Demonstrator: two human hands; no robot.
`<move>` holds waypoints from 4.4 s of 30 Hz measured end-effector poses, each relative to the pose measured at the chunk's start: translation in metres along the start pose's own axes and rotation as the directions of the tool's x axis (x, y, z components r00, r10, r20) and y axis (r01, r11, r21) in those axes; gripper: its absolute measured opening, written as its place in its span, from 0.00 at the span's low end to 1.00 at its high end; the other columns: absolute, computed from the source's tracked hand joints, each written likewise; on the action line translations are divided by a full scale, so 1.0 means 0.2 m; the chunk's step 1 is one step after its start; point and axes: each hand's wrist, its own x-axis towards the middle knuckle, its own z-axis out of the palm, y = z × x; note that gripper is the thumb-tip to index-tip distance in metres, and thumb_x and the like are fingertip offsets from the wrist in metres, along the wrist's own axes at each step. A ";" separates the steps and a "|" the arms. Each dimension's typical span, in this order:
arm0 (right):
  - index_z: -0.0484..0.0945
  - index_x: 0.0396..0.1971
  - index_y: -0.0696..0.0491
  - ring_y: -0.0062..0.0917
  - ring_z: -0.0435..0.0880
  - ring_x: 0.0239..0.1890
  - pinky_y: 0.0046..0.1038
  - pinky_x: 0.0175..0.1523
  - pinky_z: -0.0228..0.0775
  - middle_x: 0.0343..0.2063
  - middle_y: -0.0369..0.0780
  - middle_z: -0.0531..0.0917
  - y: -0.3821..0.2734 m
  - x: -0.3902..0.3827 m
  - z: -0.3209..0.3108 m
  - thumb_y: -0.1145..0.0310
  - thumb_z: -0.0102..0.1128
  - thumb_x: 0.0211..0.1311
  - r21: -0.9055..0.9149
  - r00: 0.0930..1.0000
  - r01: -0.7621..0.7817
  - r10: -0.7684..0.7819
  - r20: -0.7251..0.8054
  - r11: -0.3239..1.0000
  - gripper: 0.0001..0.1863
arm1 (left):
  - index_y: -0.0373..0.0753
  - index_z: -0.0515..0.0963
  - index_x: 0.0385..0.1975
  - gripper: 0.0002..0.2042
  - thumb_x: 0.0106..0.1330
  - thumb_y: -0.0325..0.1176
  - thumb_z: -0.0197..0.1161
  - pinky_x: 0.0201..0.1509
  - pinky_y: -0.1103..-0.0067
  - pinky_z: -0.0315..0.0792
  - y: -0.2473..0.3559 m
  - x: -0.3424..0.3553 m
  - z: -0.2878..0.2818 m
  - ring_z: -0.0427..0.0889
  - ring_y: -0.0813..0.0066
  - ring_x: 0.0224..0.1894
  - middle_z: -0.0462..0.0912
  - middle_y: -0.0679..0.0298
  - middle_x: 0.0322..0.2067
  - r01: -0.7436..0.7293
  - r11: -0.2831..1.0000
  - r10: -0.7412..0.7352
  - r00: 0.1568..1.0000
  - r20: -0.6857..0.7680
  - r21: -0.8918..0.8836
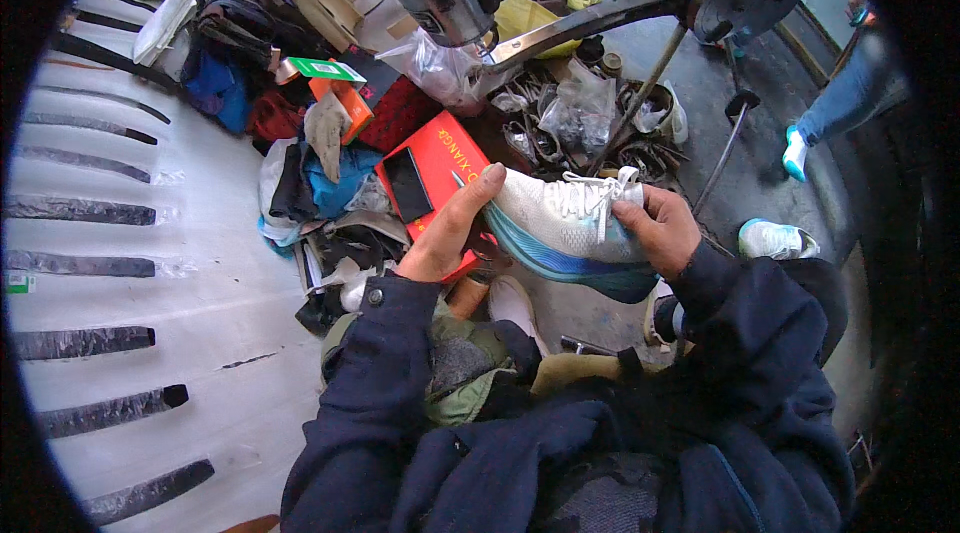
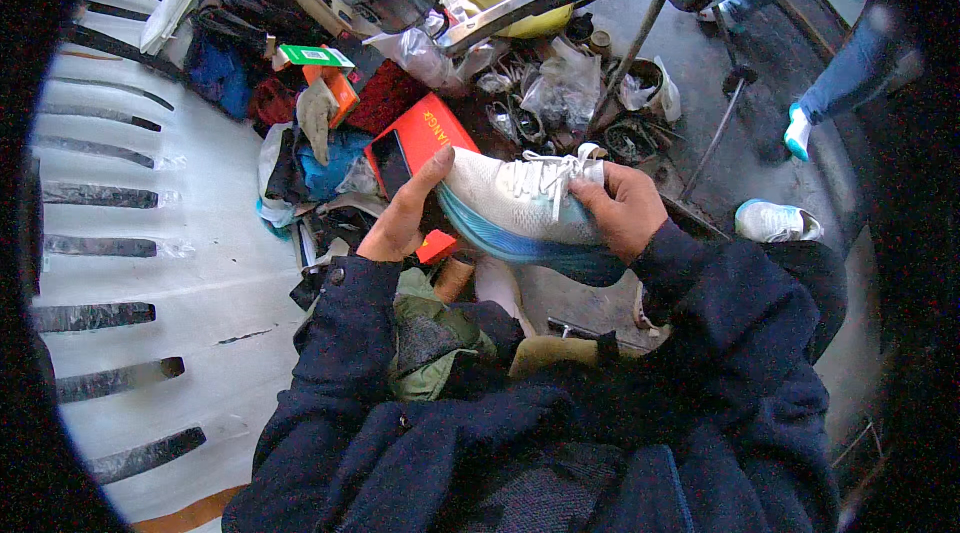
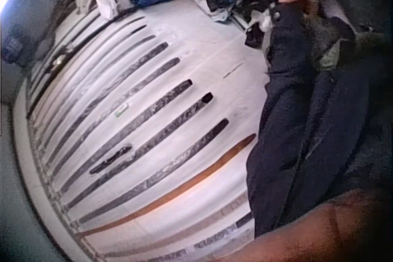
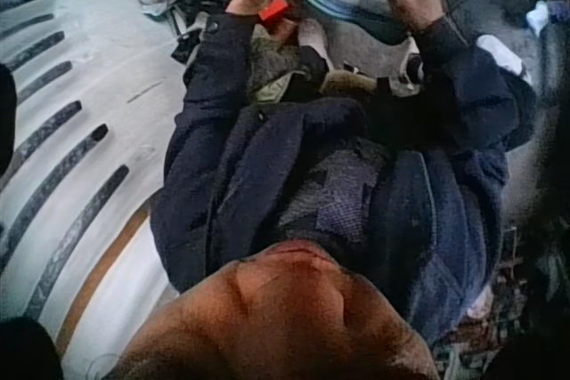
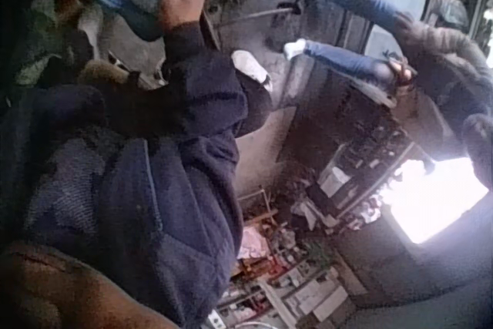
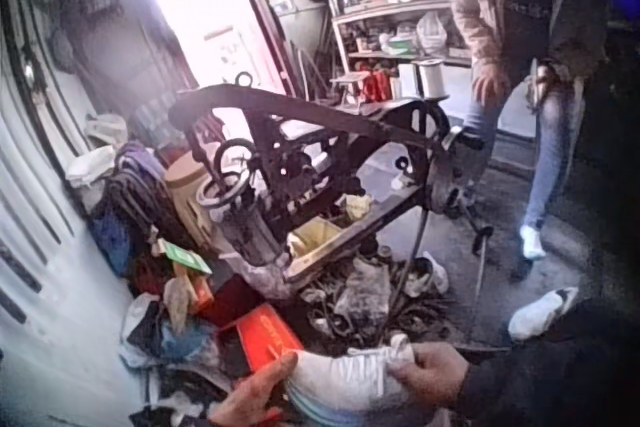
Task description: The person uses a sewing machine to stitch a white sneaker, then removes it and trims excess thread with scissors. They handle a small white fabric piece, cut it, and reposition the sneaker on the machine to continue stitching.
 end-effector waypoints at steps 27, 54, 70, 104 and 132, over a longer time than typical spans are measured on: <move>0.68 0.64 0.61 0.44 0.76 0.62 0.47 0.70 0.62 0.60 0.50 0.77 0.09 -0.18 0.17 0.50 0.60 0.63 0.959 0.984 -0.167 0.093 0.149 0.229 0.37 | 0.38 0.78 0.53 0.26 0.72 0.57 0.54 0.56 0.77 0.71 0.10 0.27 0.28 0.80 0.77 0.47 0.82 0.64 0.48 0.066 0.995 -0.074 0.992 0.103 0.080; 0.72 0.60 0.63 0.50 0.77 0.60 0.51 0.69 0.63 0.58 0.53 0.78 0.13 -0.27 -0.12 0.55 0.54 0.63 0.994 0.992 -0.112 0.059 0.112 0.000 0.32 | 0.40 0.81 0.37 0.28 0.68 0.63 0.53 0.35 0.78 0.72 -0.01 0.61 0.61 0.79 0.76 0.28 0.82 0.66 0.31 0.046 0.960 -0.100 0.978 0.184 0.277; 0.73 0.58 0.65 0.50 0.78 0.58 0.50 0.68 0.64 0.56 0.54 0.80 0.14 -0.31 -0.19 0.58 0.53 0.60 0.993 0.994 0.039 0.101 -0.050 0.109 0.31 | 0.38 0.80 0.40 0.28 0.69 0.62 0.54 0.36 0.80 0.72 0.00 0.62 0.71 0.78 0.78 0.30 0.82 0.66 0.33 0.046 0.948 -0.115 0.973 0.203 0.314; 0.79 0.37 0.61 0.27 0.81 0.36 0.29 0.43 0.70 0.34 0.39 0.83 0.94 0.14 -0.26 0.76 0.60 0.65 0.549 0.688 0.038 0.377 -0.620 0.835 0.05 | 0.41 0.72 0.57 0.24 0.74 0.54 0.52 0.44 0.69 0.80 0.11 0.03 -0.32 0.84 0.68 0.38 0.81 0.60 0.41 -0.277 0.960 0.277 0.901 -0.333 0.047; 0.81 0.48 0.58 0.38 0.88 0.34 0.35 0.46 0.79 0.38 0.49 0.87 1.02 -0.11 0.30 0.56 0.60 0.64 -0.683 0.764 -0.287 0.591 0.260 0.672 0.22 | 0.42 0.81 0.30 0.15 0.71 0.47 0.60 0.35 0.82 0.74 0.18 -0.39 -1.12 0.84 0.81 0.32 0.84 0.69 0.28 -0.281 0.862 0.506 0.522 -0.687 0.421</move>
